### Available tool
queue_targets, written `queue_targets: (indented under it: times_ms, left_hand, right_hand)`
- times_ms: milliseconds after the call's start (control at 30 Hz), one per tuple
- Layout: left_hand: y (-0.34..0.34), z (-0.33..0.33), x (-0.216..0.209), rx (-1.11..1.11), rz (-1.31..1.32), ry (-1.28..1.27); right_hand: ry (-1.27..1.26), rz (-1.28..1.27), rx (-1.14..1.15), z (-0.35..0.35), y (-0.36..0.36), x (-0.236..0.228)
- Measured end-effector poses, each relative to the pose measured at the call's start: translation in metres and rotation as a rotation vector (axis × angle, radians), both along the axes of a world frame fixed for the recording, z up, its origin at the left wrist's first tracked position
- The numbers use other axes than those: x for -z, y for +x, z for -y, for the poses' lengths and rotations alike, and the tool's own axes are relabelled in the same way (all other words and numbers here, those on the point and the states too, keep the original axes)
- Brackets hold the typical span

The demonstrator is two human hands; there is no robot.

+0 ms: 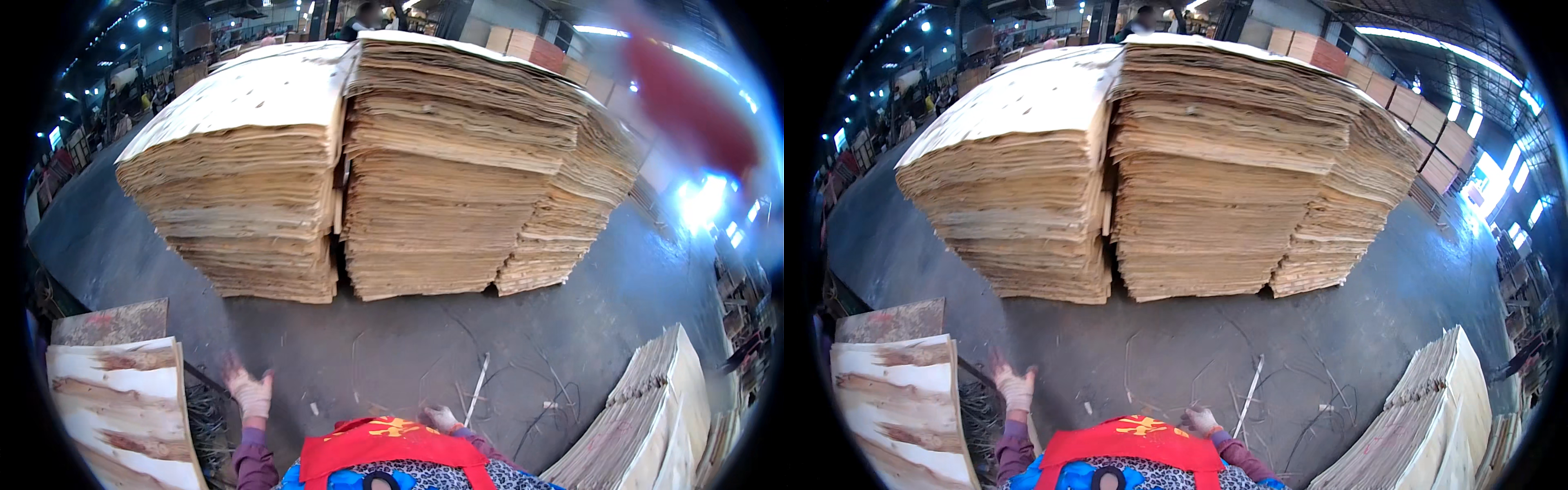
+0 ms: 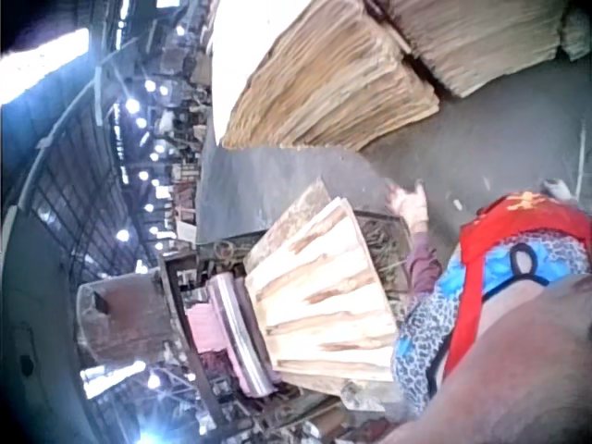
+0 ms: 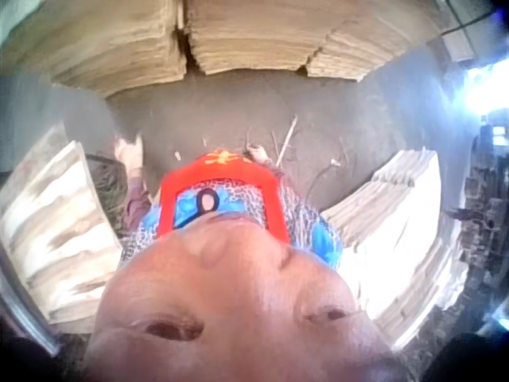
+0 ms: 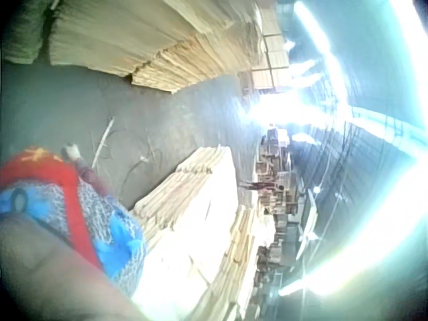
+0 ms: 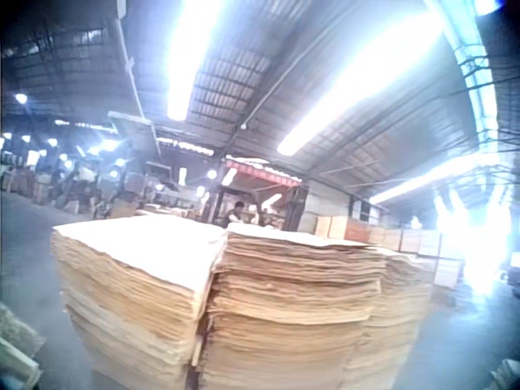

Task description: The person picks up thin wood veneer sheets from a stack and feeds them individually into a roller gluing machine.

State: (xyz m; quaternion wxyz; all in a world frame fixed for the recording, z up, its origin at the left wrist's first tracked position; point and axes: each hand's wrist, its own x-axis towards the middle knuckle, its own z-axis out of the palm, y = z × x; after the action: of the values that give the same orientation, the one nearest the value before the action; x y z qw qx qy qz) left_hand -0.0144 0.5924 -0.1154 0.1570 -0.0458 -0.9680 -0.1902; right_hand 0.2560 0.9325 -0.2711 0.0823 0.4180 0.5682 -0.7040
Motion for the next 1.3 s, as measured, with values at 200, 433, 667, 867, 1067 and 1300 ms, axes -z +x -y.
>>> queue_targets:
  times_ms: [200, 433, 667, 867, 1067, 1300]
  left_hand:
    - [-0.028, -0.198, -0.058, 0.527, -0.3, 0.096]
    - [-0.145, -0.347, -0.214, 0.572, -0.701, -0.036]
    - [-0.251, -0.471, -0.346, 0.425, -0.853, -0.207]
    - [-0.353, -0.541, -0.42, 0.329, -0.917, -0.286]
    - [-0.408, -0.561, -0.44, 0.687, -1.079, -0.253]
    - [-0.392, -0.558, -0.455, 0.901, -1.434, -0.19]
  right_hand:
    - [-0.008, -0.059, 0.248, -0.117, 0.039, -0.016]
    - [0.134, -0.44, 0.448, -0.251, -0.018, -0.117]
    - [0.498, -0.759, 0.236, -0.355, -0.111, -0.25]
    - [0.956, -0.929, -0.007, -0.423, -0.238, -0.411]
    - [1.525, -0.99, -0.105, -0.468, -0.355, -0.517]
    - [2.365, -0.797, -0.053, -0.482, -0.464, -0.588]
